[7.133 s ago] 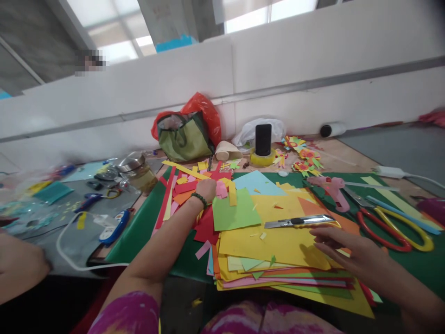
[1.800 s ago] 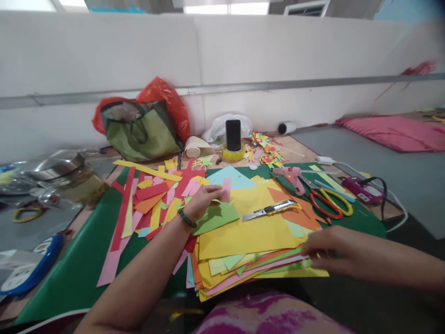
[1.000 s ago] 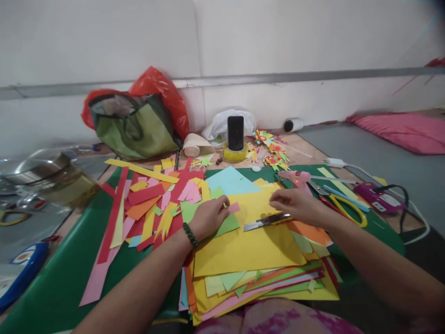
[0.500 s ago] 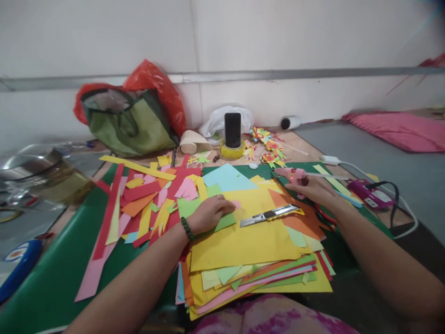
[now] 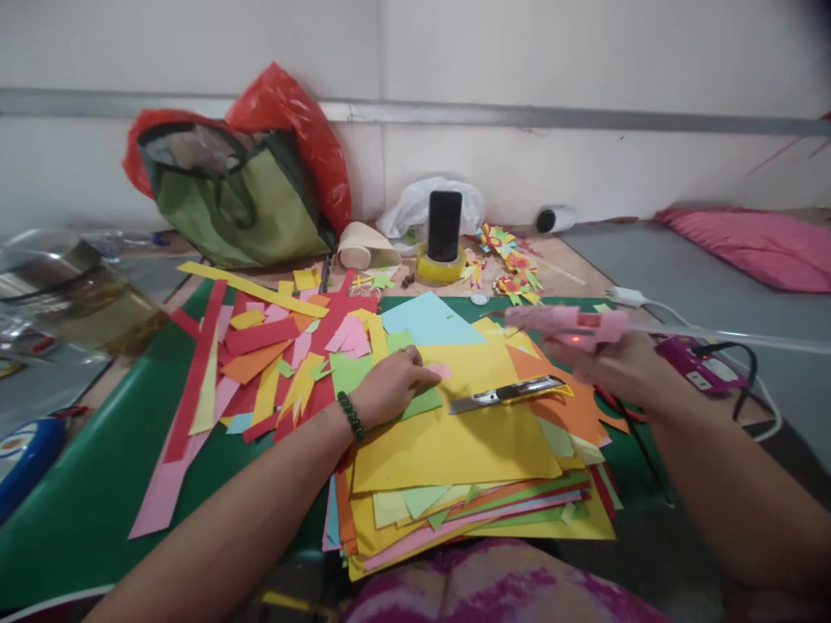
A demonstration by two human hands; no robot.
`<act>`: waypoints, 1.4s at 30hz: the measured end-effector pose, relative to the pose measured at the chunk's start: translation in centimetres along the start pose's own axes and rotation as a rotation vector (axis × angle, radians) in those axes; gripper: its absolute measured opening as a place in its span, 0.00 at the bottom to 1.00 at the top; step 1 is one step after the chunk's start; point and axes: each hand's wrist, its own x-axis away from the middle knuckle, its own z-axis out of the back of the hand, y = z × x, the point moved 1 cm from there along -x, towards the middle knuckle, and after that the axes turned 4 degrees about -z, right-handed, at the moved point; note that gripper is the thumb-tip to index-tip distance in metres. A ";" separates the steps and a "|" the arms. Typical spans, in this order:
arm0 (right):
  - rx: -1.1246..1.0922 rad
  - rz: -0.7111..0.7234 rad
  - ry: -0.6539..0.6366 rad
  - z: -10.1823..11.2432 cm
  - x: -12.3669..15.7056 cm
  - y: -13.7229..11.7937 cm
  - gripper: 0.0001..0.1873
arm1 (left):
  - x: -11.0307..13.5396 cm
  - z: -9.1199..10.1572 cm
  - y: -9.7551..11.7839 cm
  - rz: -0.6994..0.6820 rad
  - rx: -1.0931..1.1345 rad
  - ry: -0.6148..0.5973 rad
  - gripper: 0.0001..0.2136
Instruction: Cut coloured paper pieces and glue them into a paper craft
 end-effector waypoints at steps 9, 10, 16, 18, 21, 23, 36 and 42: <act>-0.036 -0.016 -0.408 -4.3 -1.2 0.2 0.20 | -0.1 0.5 0.6 0.017 0.020 -0.027 0.14; -0.020 -0.023 -0.409 -4.4 -1.3 0.1 0.20 | -0.1 0.5 0.7 0.018 0.027 -0.026 0.14; 0.113 -0.022 -0.383 -4.8 -2.1 0.0 0.18 | -0.1 0.5 0.5 0.069 0.019 -0.027 0.17; 0.128 -0.011 -0.388 -5.0 -2.5 0.2 0.17 | -0.1 0.5 0.4 0.067 0.018 -0.026 0.18; 0.152 -0.022 -0.358 -5.3 -2.9 0.5 0.16 | -0.1 0.6 0.5 0.058 0.013 -0.025 0.17; 0.177 -0.051 -0.340 -5.4 -3.1 0.5 0.16 | -0.1 0.7 0.7 0.067 0.005 -0.033 0.16; 0.223 -0.088 -0.361 -5.2 -3.5 0.2 0.15 | -0.2 0.7 0.9 0.079 -0.012 -0.010 0.15; 0.239 -0.080 -0.366 -5.2 -3.2 0.2 0.15 | -0.1 0.7 0.8 0.063 -0.019 -0.003 0.16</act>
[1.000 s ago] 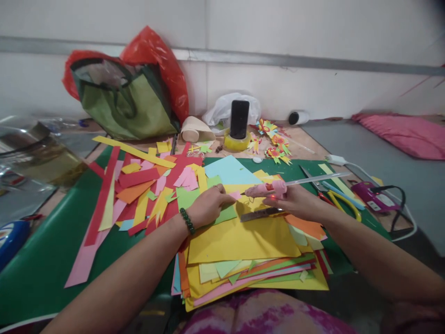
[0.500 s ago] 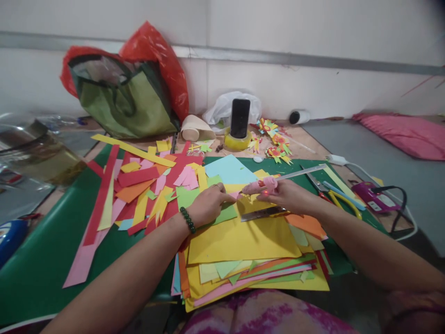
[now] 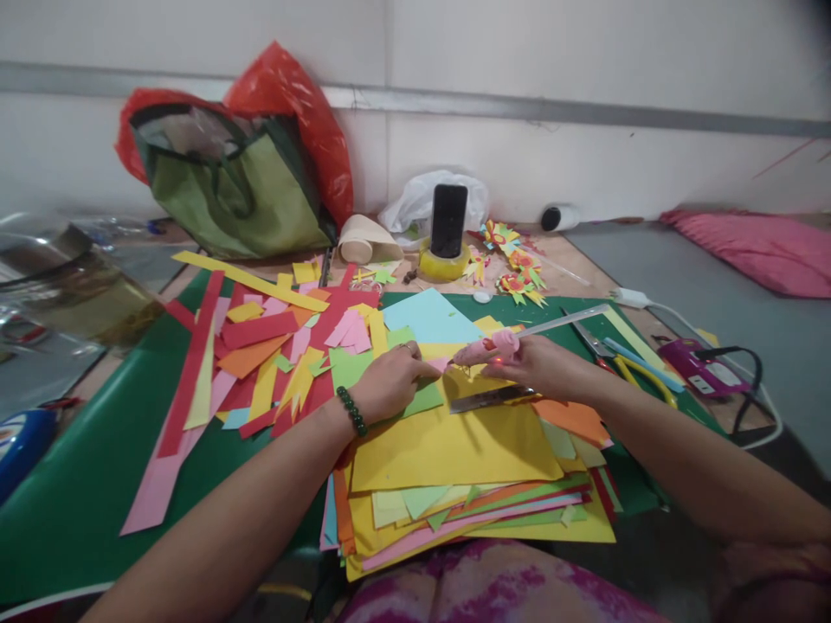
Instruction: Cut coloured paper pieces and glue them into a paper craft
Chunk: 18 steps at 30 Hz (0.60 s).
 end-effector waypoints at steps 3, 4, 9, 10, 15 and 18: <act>0.008 0.022 0.002 0.2 0.2 -0.1 0.14 | 0.0 0.1 0.1 0.005 -0.003 -0.008 0.16; 0.015 0.011 0.014 0.1 0.1 -0.1 0.14 | 0.0 0.1 0.1 0.010 -0.002 -0.011 0.16; 0.025 0.012 0.075 -0.2 -0.4 0.1 0.13 | 0.0 0.2 0.2 0.024 0.004 -0.024 0.16; 0.024 0.022 0.067 -0.2 -0.4 0.2 0.14 | 0.0 0.2 0.2 0.021 0.001 -0.022 0.16; 0.047 0.033 0.013 0.0 0.1 0.1 0.14 | 0.0 0.2 0.3 0.022 -0.021 -0.029 0.15; 0.060 -0.016 0.047 0.0 0.0 -0.2 0.13 | -0.1 0.2 0.3 0.027 -0.022 -0.039 0.16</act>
